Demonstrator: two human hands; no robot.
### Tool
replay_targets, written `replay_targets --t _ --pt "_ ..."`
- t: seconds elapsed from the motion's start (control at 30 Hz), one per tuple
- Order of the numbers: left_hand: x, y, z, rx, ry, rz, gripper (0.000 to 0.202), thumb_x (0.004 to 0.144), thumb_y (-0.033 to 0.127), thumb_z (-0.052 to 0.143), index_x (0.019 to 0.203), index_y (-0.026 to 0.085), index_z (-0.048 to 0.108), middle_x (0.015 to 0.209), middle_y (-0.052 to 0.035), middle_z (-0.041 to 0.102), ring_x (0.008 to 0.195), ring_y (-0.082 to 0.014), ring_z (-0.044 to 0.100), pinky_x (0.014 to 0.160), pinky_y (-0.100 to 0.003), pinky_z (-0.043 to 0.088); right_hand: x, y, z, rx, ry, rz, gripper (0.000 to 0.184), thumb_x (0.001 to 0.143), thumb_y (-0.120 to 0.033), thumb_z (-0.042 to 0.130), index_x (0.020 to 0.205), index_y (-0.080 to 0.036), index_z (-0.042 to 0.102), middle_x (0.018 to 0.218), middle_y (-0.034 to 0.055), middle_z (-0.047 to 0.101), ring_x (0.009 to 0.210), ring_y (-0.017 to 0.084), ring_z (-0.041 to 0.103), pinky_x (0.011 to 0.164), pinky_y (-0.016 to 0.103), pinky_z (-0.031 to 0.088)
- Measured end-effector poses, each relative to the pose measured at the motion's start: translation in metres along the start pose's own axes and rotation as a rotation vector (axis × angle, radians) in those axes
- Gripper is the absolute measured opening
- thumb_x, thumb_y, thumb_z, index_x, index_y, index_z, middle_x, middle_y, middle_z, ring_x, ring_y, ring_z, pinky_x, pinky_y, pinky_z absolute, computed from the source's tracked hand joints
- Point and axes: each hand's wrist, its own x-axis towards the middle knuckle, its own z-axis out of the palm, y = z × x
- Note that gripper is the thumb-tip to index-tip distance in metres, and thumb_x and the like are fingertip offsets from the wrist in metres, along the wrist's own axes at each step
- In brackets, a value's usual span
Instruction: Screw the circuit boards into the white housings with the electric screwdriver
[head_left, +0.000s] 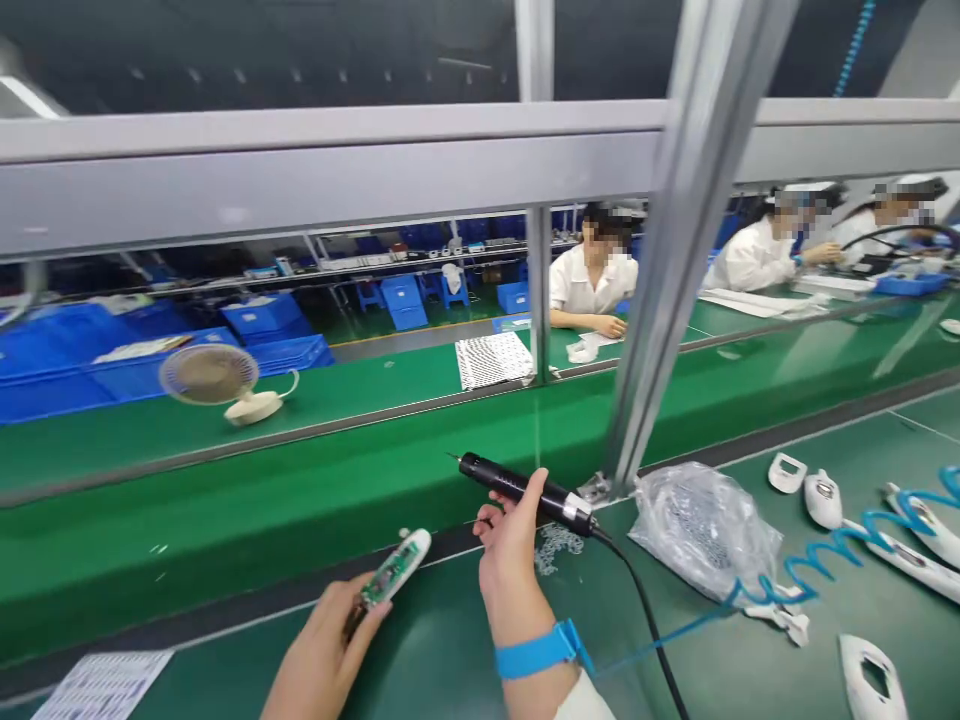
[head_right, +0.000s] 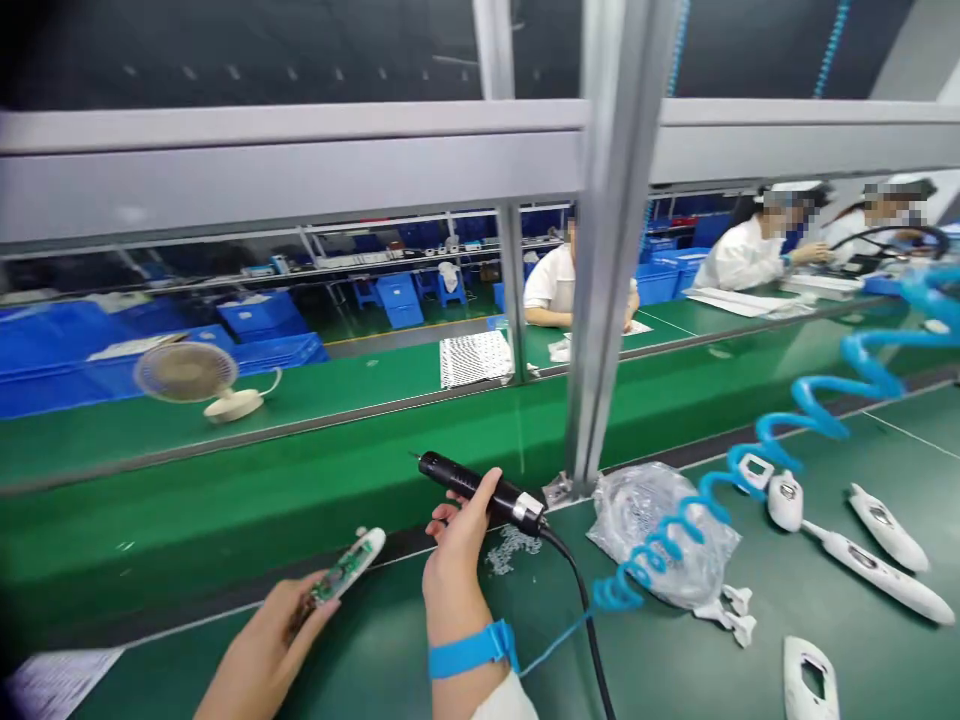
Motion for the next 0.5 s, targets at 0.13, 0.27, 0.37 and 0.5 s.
replay_targets --t 0.13,0.27,0.37,0.5 --pt "-0.039 0.004 0.003 -0.038 -0.182 0.029 0.03 0.09 0.055 0.056 0.118 0.046 0.064 0.104 -0.0038 0.067 0.091 -0.0255 0.068 0.078 -0.036 0.056 -0.015 0.043 -0.005 -0.096 -0.089 0.204 0.068 0.082 -0.082 0.045 0.075 -0.016 0.057 0.067 0.0031 0.059 0.05 0.013 0.055 0.045 0.025 0.043" --pt "-0.041 0.007 -0.012 -0.036 -0.15 0.094 0.044 0.085 0.054 0.065 0.127 0.041 0.064 0.119 -0.0058 0.066 0.107 -0.0285 0.063 0.089 -0.038 0.053 -0.023 0.056 -0.012 -0.183 -0.081 0.213 0.057 0.085 -0.069 0.059 0.083 -0.012 0.06 0.072 0.006 0.065 0.05 0.012 0.058 0.043 0.022 0.042" --pt "-0.046 -0.002 -0.029 -0.048 -0.105 0.068 0.056 0.076 0.054 0.075 0.127 0.035 0.063 0.125 -0.0069 0.064 0.11 -0.0298 0.06 0.093 -0.04 0.05 -0.026 0.058 -0.014 -0.207 -0.067 0.193 0.047 0.086 -0.058 0.066 0.092 -0.012 0.058 0.082 0.01 0.071 0.053 0.013 0.062 0.043 0.021 0.044" --pt "-0.052 -0.008 -0.045 -0.047 -0.141 -0.018 0.038 0.076 0.049 0.075 0.104 0.026 0.065 0.102 -0.0053 0.067 0.098 -0.0276 0.062 0.083 -0.038 0.047 -0.03 0.056 -0.013 -0.209 -0.05 0.207 0.035 0.094 -0.047 0.059 0.104 -0.014 0.055 0.092 0.0126 0.073 0.062 0.016 0.067 0.047 0.022 0.049"
